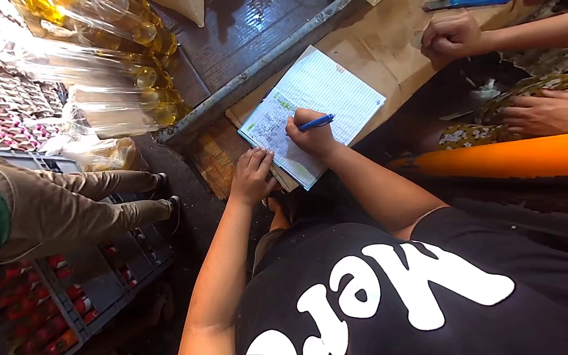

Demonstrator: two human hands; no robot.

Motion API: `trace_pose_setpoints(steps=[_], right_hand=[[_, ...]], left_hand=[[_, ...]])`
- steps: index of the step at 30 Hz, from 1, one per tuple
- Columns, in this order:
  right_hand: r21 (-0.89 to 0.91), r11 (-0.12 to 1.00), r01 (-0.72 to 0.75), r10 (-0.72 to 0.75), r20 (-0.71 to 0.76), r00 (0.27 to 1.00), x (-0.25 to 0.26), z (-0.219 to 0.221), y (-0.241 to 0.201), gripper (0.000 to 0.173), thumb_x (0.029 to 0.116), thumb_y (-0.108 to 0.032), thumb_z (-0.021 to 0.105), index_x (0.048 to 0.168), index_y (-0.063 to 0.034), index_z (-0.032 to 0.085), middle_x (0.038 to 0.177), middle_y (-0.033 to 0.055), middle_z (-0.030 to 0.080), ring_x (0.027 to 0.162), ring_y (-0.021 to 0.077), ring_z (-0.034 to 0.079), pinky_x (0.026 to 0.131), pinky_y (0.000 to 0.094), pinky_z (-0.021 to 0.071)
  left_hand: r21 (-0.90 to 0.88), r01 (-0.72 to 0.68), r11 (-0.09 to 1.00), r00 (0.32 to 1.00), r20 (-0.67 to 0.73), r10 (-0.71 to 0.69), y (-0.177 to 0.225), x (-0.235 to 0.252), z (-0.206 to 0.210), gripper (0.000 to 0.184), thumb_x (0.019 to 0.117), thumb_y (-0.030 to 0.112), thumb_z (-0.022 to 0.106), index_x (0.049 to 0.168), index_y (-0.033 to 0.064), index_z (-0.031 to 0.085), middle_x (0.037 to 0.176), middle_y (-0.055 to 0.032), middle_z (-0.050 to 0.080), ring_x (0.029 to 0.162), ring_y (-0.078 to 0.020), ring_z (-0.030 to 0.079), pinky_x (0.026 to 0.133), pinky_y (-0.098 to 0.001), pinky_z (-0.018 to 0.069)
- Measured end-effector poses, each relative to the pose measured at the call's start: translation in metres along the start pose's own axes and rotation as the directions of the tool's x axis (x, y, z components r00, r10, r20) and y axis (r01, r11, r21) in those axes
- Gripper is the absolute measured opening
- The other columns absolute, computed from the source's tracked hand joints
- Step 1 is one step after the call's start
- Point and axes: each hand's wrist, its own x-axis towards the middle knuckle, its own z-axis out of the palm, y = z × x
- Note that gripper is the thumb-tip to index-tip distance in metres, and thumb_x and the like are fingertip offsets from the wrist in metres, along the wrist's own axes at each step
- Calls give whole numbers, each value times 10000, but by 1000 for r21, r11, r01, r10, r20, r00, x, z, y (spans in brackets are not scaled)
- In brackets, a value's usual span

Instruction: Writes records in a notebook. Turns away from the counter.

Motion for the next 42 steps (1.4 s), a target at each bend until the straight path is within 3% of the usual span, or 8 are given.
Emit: trace_pose_setpoints(steps=[12, 15, 18, 20, 21, 24, 27, 42], right_hand=[[-55, 998, 28, -25, 68, 997, 1, -5, 0, 317, 945, -95, 581, 646, -67, 481, 577, 31, 456, 533, 116, 470, 505, 280, 377], [85, 993, -83, 78, 58, 995, 7, -11, -3, 317, 960, -94, 561, 661, -94, 456, 580, -22, 421, 518, 58, 417, 509, 232, 345], [229, 959, -168, 160, 53, 986, 16, -22, -1, 237, 1015, -178, 591, 804, -81, 545, 652, -49, 523, 553, 10, 502, 546, 194, 441], [192, 973, -131, 111, 110, 988, 20, -28, 7, 204, 1013, -200, 640, 1000, 0, 605, 816, 41, 637, 688, 73, 630, 660, 255, 563], [139, 984, -107, 87, 140, 986, 21, -30, 9, 210, 1000, -178, 652, 1039, 24, 613, 868, 83, 653, 737, 102, 644, 697, 272, 568], [27, 997, -75, 70, 144, 987, 28, -34, 12, 151, 941, -135, 642, 854, -24, 591, 700, 36, 581, 600, 69, 554, 569, 229, 476], [55, 994, -93, 88, 94, 992, 28, -34, 15, 297, 975, -153, 624, 707, -79, 520, 579, -42, 470, 502, 15, 437, 502, 194, 370], [-27, 997, -66, 67, 26, 997, 24, -34, 20, 331, 951, -84, 597, 651, -85, 459, 564, -18, 425, 499, 47, 410, 489, 216, 336]], left_hand=[[-15, 10, 1000, 1000, 12, -9, 1, 2, -1, 542, 749, 229, 805, 1252, 48, 712, 1266, -169, 688, 1267, -357, 606, 1095, -488, 463], [-32, 8, 999, 1000, 10, -8, 1, 2, -1, 540, 750, 231, 806, 1249, 47, 714, 1270, -177, 684, 1268, -362, 604, 1098, -501, 459], [-35, 4, 999, 1000, 0, -4, 1, 2, -2, 533, 749, 225, 810, 1244, 50, 716, 1273, -178, 684, 1265, -358, 611, 1097, -498, 462], [-36, 2, 999, 1000, 2, -2, 1, 2, -1, 534, 756, 232, 812, 1248, 51, 713, 1278, -172, 683, 1268, -354, 610, 1099, -497, 461], [-36, 4, 999, 1000, 4, -4, 1, 1, 0, 532, 761, 236, 812, 1251, 53, 713, 1280, -169, 683, 1271, -350, 608, 1101, -497, 460], [-28, 5, 1000, 1000, -6, -6, 1, 0, 1, 519, 775, 242, 795, 1253, 59, 712, 1283, -162, 682, 1275, -341, 607, 1105, -488, 458], [-26, 0, 1000, 1000, -17, -1, 1, 0, 1, 510, 773, 233, 787, 1245, 52, 717, 1271, -165, 689, 1265, -344, 616, 1103, -484, 462], [-36, 12, 999, 1000, 6, -12, 2, 1, -2, 524, 758, 230, 796, 1242, 46, 716, 1269, -169, 689, 1262, -353, 616, 1095, -488, 465]])
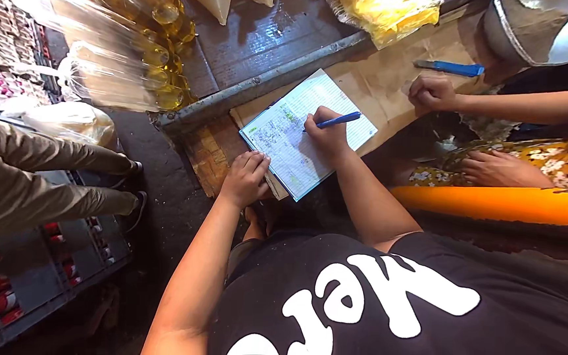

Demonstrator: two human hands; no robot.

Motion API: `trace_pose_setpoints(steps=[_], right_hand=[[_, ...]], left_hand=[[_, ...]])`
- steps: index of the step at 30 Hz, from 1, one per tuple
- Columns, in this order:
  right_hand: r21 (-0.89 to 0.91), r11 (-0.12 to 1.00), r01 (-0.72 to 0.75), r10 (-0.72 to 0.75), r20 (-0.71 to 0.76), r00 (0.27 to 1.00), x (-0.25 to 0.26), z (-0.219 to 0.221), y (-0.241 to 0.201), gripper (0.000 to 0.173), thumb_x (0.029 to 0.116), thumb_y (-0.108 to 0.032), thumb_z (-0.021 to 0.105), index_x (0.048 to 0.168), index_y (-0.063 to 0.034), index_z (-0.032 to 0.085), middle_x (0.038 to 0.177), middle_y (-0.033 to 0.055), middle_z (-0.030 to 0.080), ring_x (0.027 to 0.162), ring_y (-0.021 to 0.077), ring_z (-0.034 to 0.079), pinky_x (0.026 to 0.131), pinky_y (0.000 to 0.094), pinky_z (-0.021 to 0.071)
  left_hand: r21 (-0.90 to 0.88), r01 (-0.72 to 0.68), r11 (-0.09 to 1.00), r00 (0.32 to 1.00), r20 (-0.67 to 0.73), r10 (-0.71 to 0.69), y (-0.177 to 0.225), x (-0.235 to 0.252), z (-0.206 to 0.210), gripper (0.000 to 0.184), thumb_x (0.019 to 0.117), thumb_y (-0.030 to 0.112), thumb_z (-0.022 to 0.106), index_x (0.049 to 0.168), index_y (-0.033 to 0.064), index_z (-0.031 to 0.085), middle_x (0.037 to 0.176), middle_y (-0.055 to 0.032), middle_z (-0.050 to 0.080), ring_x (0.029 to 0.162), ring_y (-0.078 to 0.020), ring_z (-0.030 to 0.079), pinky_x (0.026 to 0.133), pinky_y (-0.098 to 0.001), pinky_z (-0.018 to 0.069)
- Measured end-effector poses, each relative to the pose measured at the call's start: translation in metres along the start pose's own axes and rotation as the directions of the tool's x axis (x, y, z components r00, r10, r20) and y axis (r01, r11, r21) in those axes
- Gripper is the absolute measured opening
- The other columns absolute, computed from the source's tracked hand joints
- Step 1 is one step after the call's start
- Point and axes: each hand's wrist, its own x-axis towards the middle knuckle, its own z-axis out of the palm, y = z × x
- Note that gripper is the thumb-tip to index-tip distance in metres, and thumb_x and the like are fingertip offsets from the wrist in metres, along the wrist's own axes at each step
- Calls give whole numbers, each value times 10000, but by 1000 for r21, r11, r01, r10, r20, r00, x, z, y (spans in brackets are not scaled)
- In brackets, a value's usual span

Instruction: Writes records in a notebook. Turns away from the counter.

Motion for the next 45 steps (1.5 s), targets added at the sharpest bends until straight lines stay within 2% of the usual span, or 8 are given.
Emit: trace_pose_setpoints(steps=[21, 30, 32, 36, 38, 40, 43, 45], right_hand=[[16, 1000, 17, -17, -11, 1000, 1, -1, 3, 307, 948, -74, 584, 664, -80, 467, 576, -30, 428, 507, 15, 408, 497, 181, 335], [-5, 999, 42, -43, -32, 999, 1, 1, 7, 317, 945, -62, 570, 655, -79, 443, 578, -9, 411, 517, 50, 405, 506, 214, 333], [74, 997, -12, 14, -26, 1000, 2, -1, 5, 317, 935, -53, 570, 651, -97, 435, 578, -30, 403, 514, 40, 393, 502, 211, 321], [291, 940, -180, 205, -57, 977, 7, -10, -2, 289, 972, -157, 631, 720, -164, 488, 591, -104, 522, 512, -11, 502, 518, 177, 440], [223, 963, -148, 158, -27, 987, 2, -6, -13, 343, 1008, -248, 643, 725, -128, 491, 596, -81, 479, 512, 6, 456, 525, 193, 399], [174, 980, -97, 87, 64, 994, -12, 6, -28, 395, 1042, -297, 574, 710, -102, 488, 603, -61, 443, 524, 25, 443, 534, 225, 400], [207, 977, -47, -1, 225, 974, -33, 29, -43, 353, 1015, -253, 624, 728, -62, 549, 607, -29, 503, 532, 31, 484, 531, 221, 422], [160, 987, 21, -59, 240, 969, -41, 41, -42, 344, 977, -250, 679, 724, -39, 581, 604, 15, 545, 526, 71, 508, 521, 251, 430]], left_hand=[[0, -4, 1000, 1000, 3, 4, -1, -1, 1, 538, 757, 227, 795, 1258, 51, 711, 1277, -167, 684, 1277, -355, 603, 1107, -486, 454], [0, -4, 1000, 1000, -3, 4, -2, -1, 2, 539, 754, 233, 795, 1255, 53, 713, 1275, -166, 684, 1269, -353, 607, 1102, -488, 461], [-9, 0, 1000, 1000, -1, 0, -2, -1, 2, 545, 747, 225, 795, 1258, 53, 712, 1285, -171, 680, 1274, -363, 603, 1097, -500, 463], [-4, -10, 1000, 1000, -12, 10, -2, -1, 3, 537, 748, 224, 793, 1250, 49, 716, 1275, -172, 685, 1268, -360, 608, 1096, -493, 463], [-2, -11, 1000, 1000, -13, 11, -2, 0, 2, 536, 746, 222, 796, 1247, 48, 718, 1272, -173, 687, 1264, -360, 611, 1094, -495, 464], [-7, -2, 1000, 1000, -2, 2, -2, 0, 1, 539, 749, 217, 799, 1252, 43, 713, 1280, -173, 684, 1266, -360, 612, 1096, -497, 463], [-13, 3, 1000, 1000, -4, -3, 0, 0, 1, 534, 740, 210, 810, 1226, 12, 707, 1274, -187, 688, 1260, -367, 620, 1091, -500, 471], [-15, -2, 1000, 1000, -17, 2, 0, -1, 1, 499, 747, 202, 811, 1194, 1, 717, 1261, -191, 693, 1255, -368, 625, 1089, -498, 478]])
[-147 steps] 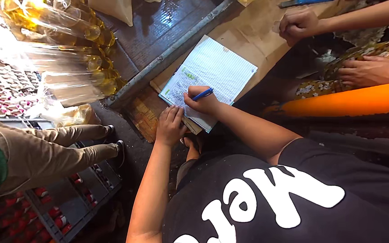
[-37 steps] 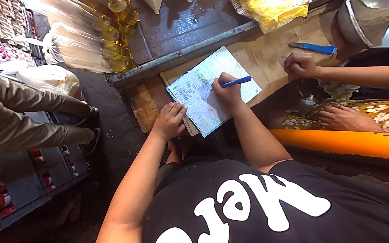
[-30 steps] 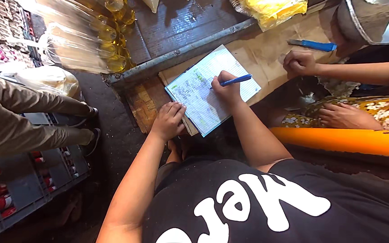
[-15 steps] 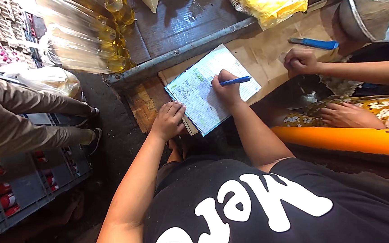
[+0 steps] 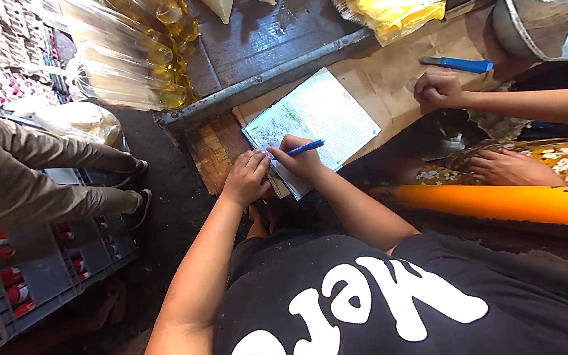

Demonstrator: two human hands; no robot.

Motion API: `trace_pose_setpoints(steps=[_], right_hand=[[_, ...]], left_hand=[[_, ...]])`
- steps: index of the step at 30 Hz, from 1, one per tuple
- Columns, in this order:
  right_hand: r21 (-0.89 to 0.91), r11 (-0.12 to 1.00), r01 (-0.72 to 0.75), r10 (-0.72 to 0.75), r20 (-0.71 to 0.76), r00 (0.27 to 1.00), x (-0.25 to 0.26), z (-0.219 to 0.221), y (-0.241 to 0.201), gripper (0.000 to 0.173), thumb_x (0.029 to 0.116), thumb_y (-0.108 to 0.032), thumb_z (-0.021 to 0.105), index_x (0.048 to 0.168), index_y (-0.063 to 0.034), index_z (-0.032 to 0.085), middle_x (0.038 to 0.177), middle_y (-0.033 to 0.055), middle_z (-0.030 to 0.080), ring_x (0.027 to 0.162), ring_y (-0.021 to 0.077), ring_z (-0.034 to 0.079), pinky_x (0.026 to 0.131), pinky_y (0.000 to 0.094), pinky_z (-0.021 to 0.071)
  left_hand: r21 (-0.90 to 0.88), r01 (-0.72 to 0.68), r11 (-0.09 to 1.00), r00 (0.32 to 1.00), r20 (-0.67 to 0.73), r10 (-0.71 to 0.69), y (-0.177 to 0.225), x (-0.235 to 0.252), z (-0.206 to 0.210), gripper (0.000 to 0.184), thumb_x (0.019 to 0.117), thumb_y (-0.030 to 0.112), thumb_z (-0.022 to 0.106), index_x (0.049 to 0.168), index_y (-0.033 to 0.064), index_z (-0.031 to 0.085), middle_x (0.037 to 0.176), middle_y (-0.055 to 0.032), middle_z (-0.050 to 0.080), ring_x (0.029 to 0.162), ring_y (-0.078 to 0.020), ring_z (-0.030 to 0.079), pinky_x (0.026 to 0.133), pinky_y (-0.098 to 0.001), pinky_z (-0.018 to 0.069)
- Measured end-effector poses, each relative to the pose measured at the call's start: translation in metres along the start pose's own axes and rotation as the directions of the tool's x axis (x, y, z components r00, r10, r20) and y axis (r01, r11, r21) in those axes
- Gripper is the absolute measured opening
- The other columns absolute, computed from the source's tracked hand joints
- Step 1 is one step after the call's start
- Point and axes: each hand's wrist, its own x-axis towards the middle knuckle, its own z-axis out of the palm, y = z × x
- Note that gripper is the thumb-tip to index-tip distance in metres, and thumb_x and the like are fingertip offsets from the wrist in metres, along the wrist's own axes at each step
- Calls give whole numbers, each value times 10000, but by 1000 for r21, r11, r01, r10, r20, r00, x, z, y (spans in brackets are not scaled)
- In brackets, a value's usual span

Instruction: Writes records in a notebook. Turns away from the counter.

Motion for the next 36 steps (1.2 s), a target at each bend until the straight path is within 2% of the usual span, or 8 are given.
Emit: trace_pose_setpoints(steps=[4, 8, 16, 24, 30, 34, 36], right_hand=[[-38, 998, 41, -42, -39, 998, -3, 5, 7, 297, 957, -156, 653, 702, -36, 561, 597, 28, 533, 532, 76, 511, 515, 240, 426], [-76, 996, 46, -50, -58, 997, -3, 7, 9, 284, 940, -120, 623, 678, -53, 539, 581, 21, 509, 522, 80, 497, 501, 247, 405], [-62, 997, 51, -56, -77, 995, -3, 8, 9, 294, 940, -107, 626, 665, -50, 541, 580, 24, 508, 522, 76, 490, 499, 238, 397], [-72, 996, 50, -55, -73, 996, -3, 8, 9, 293, 942, -115, 622, 669, -56, 536, 579, 18, 500, 522, 73, 485, 499, 237, 390], [-154, 985, 81, -96, -93, 991, -4, 13, 7, 311, 943, -112, 623, 651, -62, 527, 575, 31, 502, 526, 107, 502, 498, 269, 408], [-271, 944, 186, -189, 18, 982, 3, 10, 6, 315, 939, -131, 615, 649, -72, 505, 574, 50, 494, 530, 170, 528, 488, 334, 416], [-251, 950, 186, -170, 83, 982, 9, 7, 5, 305, 933, -136, 613, 655, -69, 510, 577, 54, 500, 536, 184, 535, 493, 358, 417]], left_hand=[[0, -15, 1000, 1000, -6, 15, -1, -1, 1, 458, 787, 210, 778, 1192, 3, 725, 1274, -193, 689, 1261, -372, 621, 1098, -496, 469], [11, -12, 1000, 1000, -6, 12, -1, -1, 2, 468, 771, 210, 785, 1188, 6, 725, 1264, -189, 693, 1259, -367, 622, 1096, -493, 471], [18, -4, 1000, 1000, 19, 4, 0, -1, 0, 477, 774, 217, 788, 1192, 0, 712, 1280, -187, 687, 1274, -365, 613, 1101, -495, 467], [18, -11, 1000, 999, 44, 10, 0, 0, -1, 392, 803, 203, 772, 1164, 52, 746, 1294, -194, 675, 1288, -380, 597, 1108, -513, 456], [27, -12, 1000, 999, 38, 11, 0, -1, -1, 381, 796, 210, 776, 1146, 60, 753, 1282, -179, 683, 1283, -371, 601, 1107, -506, 459], [31, -19, 999, 999, 46, 17, 0, 0, -2, 369, 786, 210, 780, 1119, 52, 756, 1281, -186, 684, 1283, -373, 603, 1102, -512, 461], [30, -16, 999, 999, 42, 15, 1, 0, -2, 369, 779, 211, 784, 1110, 52, 755, 1272, -188, 687, 1277, -375, 607, 1097, -512, 467]])
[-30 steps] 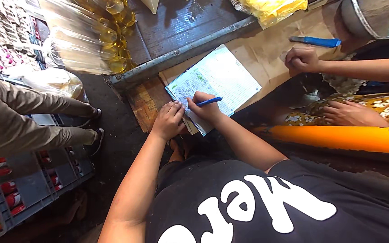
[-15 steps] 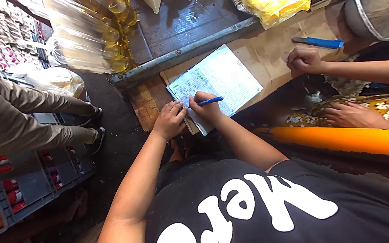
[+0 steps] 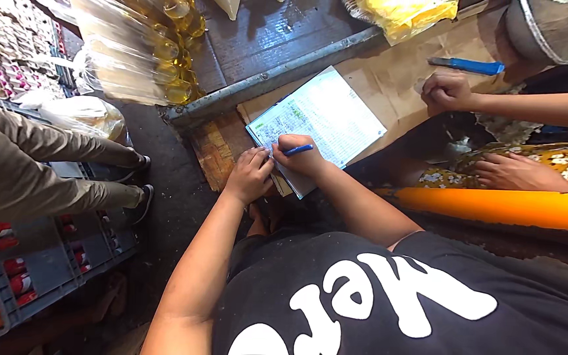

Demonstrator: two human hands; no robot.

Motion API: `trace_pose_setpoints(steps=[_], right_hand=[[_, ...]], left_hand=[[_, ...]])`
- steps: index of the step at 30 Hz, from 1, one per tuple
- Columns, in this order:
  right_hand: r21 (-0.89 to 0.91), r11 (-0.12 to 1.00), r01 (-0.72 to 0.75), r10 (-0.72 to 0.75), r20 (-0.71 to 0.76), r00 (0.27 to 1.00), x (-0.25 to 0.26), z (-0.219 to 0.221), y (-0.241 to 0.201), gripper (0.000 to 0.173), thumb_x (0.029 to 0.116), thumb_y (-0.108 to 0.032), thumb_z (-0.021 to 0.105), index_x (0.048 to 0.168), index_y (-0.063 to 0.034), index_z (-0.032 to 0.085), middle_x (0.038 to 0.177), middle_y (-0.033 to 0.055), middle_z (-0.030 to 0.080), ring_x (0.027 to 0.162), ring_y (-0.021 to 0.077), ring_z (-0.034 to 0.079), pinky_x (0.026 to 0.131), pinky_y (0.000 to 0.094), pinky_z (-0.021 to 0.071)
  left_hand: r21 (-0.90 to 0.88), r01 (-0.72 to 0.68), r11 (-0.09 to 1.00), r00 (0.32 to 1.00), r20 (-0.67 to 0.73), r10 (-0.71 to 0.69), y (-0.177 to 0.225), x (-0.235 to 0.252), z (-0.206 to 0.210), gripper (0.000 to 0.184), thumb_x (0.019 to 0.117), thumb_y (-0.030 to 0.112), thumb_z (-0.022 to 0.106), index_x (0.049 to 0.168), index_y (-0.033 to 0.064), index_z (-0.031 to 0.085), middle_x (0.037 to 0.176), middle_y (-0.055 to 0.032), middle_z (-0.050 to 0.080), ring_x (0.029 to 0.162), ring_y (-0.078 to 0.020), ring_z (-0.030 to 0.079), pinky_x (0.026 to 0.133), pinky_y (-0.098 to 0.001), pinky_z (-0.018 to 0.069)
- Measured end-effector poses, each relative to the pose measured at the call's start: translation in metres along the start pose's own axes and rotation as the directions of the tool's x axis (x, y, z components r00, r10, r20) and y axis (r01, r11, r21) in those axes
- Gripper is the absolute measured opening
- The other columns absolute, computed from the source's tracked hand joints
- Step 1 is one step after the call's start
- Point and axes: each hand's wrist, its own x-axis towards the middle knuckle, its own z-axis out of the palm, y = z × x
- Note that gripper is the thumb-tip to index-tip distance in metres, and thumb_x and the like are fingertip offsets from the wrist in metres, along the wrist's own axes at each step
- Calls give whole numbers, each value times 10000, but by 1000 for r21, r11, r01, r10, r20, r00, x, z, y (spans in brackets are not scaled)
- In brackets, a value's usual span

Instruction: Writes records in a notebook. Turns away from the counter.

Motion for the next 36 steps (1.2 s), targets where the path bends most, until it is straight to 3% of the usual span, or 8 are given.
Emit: trace_pose_setpoints(steps=[3, 12, 36], right_hand=[[111, 990, -83, 81, 17, 997, 2, -1, 6, 307, 939, -141, 611, 657, -76, 509, 580, 28, 482, 538, 137, 497, 511, 325, 399], [238, 968, -82, 97, -52, 994, -1, -1, 6, 298, 937, -91, 595, 653, -59, 512, 576, 17, 488, 523, 71, 474, 503, 238, 383], [144, 989, -37, 49, -80, 996, -4, 4, 7, 294, 923, -99, 610, 646, -52, 524, 566, 35, 501, 519, 92, 494, 498, 254, 396]], left_hand=[[0, 5, 1000, 1000, 5, -5, 0, 0, 0, 373, 782, 217, 784, 1119, 59, 750, 1274, -184, 686, 1277, -373, 607, 1100, -509, 465], [-1, -1, 1000, 1000, -9, 1, -1, -1, 2, 388, 790, 222, 773, 1138, 52, 746, 1264, -181, 691, 1278, -372, 604, 1096, -504, 468], [15, -14, 1000, 1000, -20, 14, -2, -1, 3, 373, 785, 220, 768, 1118, 54, 748, 1257, -178, 694, 1266, -369, 613, 1090, -498, 472]])
